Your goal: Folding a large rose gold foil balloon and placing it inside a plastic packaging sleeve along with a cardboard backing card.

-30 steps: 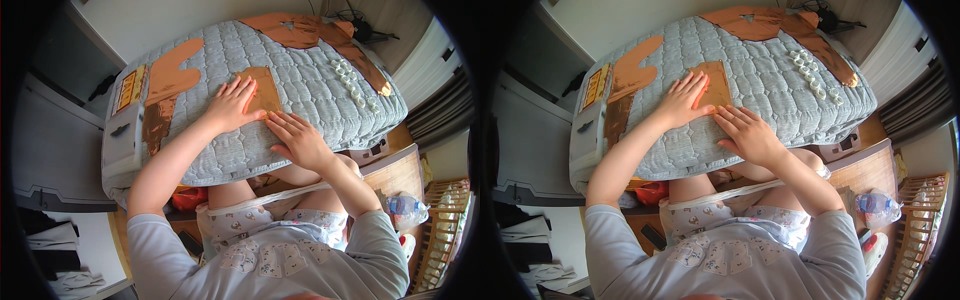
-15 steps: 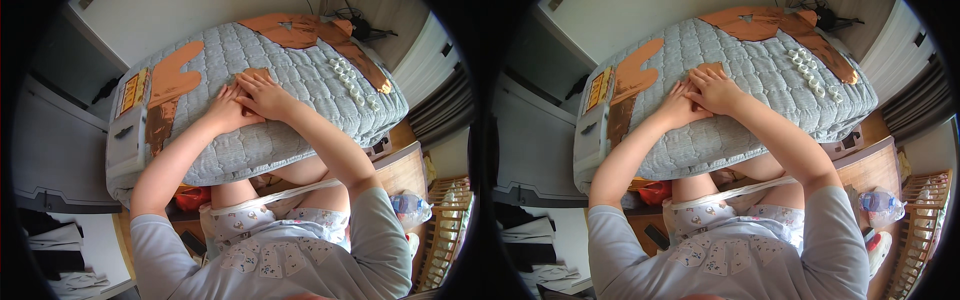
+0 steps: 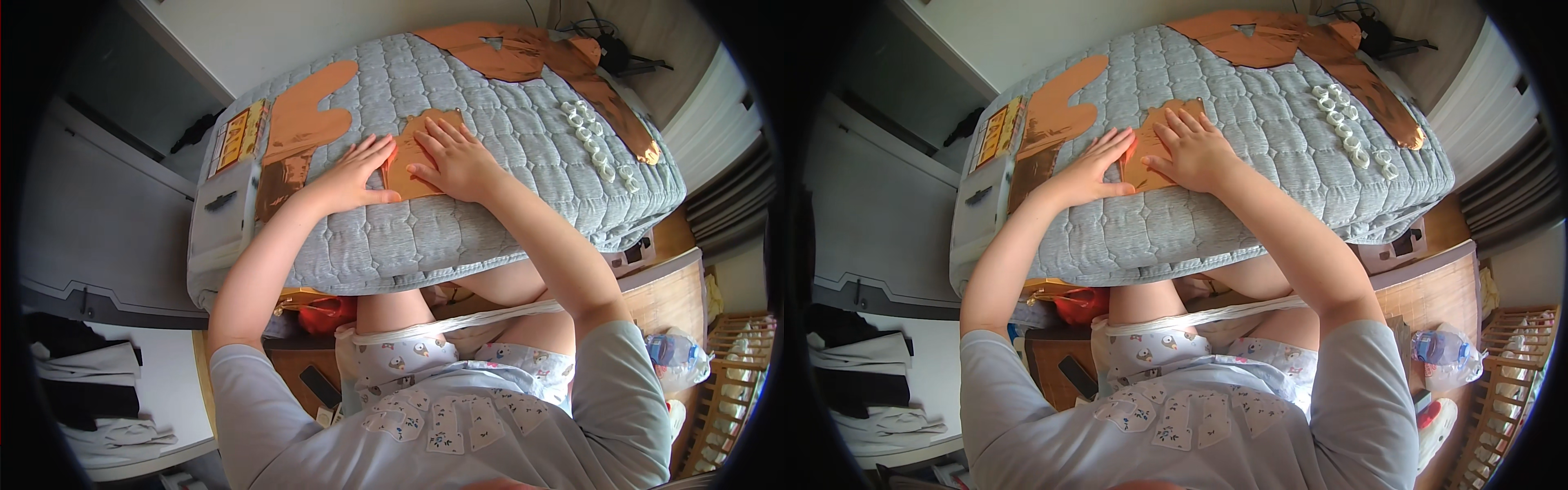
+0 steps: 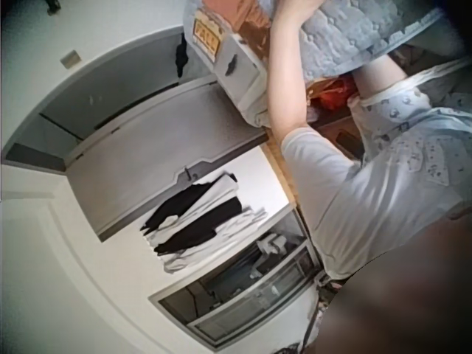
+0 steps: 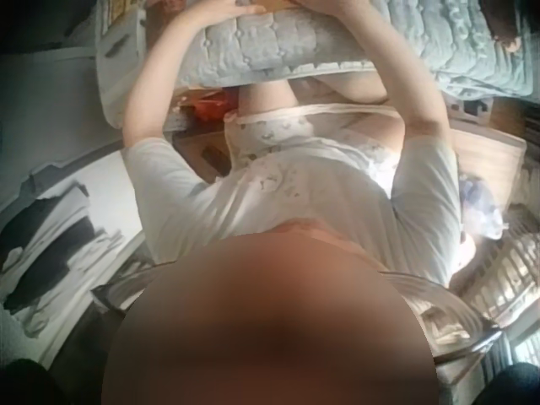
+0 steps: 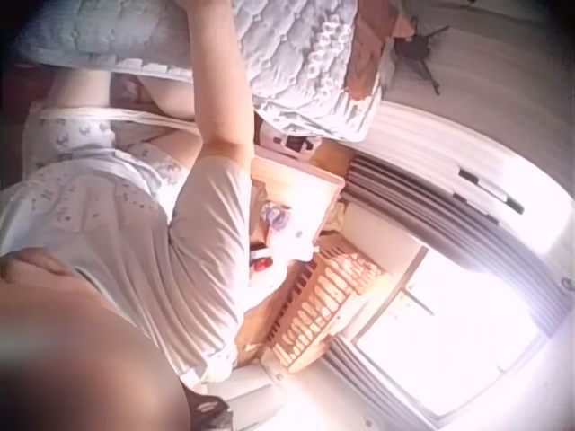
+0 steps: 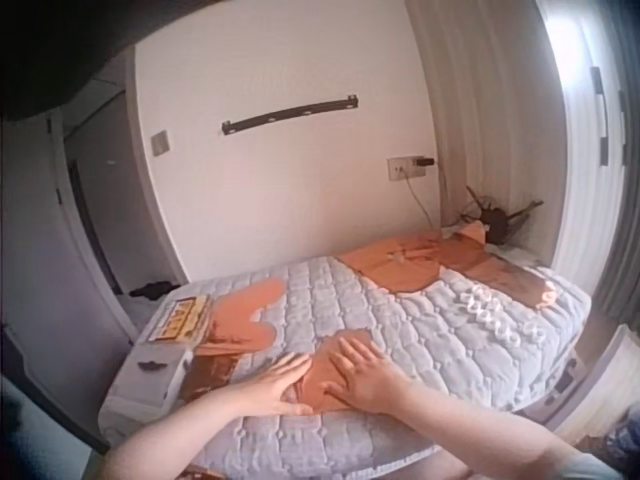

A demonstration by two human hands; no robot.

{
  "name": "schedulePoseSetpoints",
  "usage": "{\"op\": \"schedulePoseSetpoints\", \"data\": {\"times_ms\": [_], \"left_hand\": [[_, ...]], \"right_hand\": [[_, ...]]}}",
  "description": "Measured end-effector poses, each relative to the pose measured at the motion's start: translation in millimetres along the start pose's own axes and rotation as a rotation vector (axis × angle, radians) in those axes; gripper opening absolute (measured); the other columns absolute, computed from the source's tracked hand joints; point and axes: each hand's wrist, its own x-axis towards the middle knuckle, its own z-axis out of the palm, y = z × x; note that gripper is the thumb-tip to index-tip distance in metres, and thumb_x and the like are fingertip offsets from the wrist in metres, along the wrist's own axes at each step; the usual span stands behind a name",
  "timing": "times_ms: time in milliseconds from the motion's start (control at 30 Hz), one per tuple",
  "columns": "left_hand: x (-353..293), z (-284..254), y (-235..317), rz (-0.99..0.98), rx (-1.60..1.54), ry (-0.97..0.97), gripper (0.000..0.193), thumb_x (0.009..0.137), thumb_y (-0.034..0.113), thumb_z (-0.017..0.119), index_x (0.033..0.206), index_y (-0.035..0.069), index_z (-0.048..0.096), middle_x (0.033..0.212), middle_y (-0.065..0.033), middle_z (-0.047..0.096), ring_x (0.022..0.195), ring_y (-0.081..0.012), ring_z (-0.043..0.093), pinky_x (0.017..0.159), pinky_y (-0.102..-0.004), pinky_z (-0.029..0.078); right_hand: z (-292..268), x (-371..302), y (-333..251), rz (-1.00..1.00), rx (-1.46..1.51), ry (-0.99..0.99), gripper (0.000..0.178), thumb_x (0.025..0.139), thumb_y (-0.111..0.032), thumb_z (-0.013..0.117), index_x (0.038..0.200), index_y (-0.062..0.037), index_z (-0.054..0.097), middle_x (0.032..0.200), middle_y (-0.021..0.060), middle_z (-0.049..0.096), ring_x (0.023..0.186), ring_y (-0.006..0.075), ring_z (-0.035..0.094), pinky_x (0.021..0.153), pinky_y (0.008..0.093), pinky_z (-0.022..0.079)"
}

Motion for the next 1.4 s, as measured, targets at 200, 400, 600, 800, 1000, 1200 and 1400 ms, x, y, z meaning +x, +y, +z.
{"op": "schedulePoseSetpoints", "data": {"times_ms": [200,400,600,800,1000,1200,1400], "left_hand": [[7.1,-8.2,4.8,-0.076,0.133,-0.063,0.123,0.074,0.072,0.075,0.164,0.007,0.021,0.171,-0.0111,0.020,0.159,-0.0302,0.013,0.128,-0.0507,0.010],[4.5,-15.9,7.9,-0.103,0.041,-0.074,0.130,0.069,0.068,0.083,0.164,0.009,0.018,0.170,-0.0110,0.022,0.159,-0.0294,0.014,0.128,-0.0522,0.009],[-31.0,3.2,7.8,-0.048,0.125,0.243,0.096,0.078,0.057,0.082,0.155,0.012,0.045,0.164,-0.0113,0.037,0.154,-0.0295,0.028,0.127,-0.0551,0.013],[-63.3,9.7,26.2,0.102,0.127,0.276,0.050,0.088,0.034,0.076,0.133,0.013,0.067,0.149,-0.0080,0.056,0.143,-0.0288,0.046,0.123,-0.0565,0.023],[-66.1,6.4,22.7,0.213,0.204,0.220,0.053,0.090,0.039,0.073,0.136,0.015,0.065,0.150,-0.0075,0.054,0.143,-0.0296,0.045,0.121,-0.0527,0.030],[-63.1,-5.4,7.0,0.354,0.478,0.168,0.058,0.089,0.051,0.069,0.139,0.023,0.064,0.138,-0.0025,0.056,0.127,-0.0251,0.052,0.108,-0.0438,0.040],[-60.1,-12.0,1.4,0.447,0.594,0.181,0.057,0.087,0.049,0.070,0.139,0.027,0.064,0.124,0.0009,0.056,0.112,-0.0204,0.053,0.099,-0.0382,0.041]], "right_hand": [[-0.9,-0.7,0.4,0.008,-0.015,-0.006,0.079,0.101,-0.068,0.039,0.156,-0.0116,0.042,0.166,0.0152,0.031,0.156,0.0308,0.024,0.128,0.0466,0.016],[-0.6,-0.7,-0.2,0.017,-0.030,-0.003,0.080,0.100,-0.069,0.040,0.157,-0.0117,0.041,0.166,0.0145,0.031,0.156,0.0299,0.023,0.128,0.0454,0.015],[0.1,-0.5,-1.2,0.024,-0.023,-0.002,0.082,0.100,-0.070,0.038,0.157,-0.0102,0.041,0.166,0.0143,0.031,0.156,0.0295,0.023,0.128,0.0442,0.015],[0.9,-0.3,-0.9,0.024,-0.028,0.010,0.082,0.101,-0.070,0.037,0.156,-0.0095,0.041,0.166,0.0146,0.031,0.156,0.0299,0.024,0.128,0.0442,0.015],[-0.6,0.8,-0.3,0.016,-0.013,-0.021,0.085,0.101,-0.072,0.033,0.158,-0.0092,0.039,0.167,0.0157,0.029,0.157,0.0309,0.022,0.128,0.0467,0.015],[1.2,0.8,0.8,0.015,-0.023,-0.016,0.084,0.101,-0.071,0.033,0.158,-0.0093,0.039,0.167,0.0152,0.029,0.157,0.0309,0.021,0.128,0.0468,0.015],[1.8,0.1,1.5,0.012,-0.028,-0.013,0.085,0.100,-0.072,0.034,0.157,-0.0090,0.039,0.167,0.0153,0.030,0.156,0.0312,0.022,0.128,0.0472,0.016]]}}
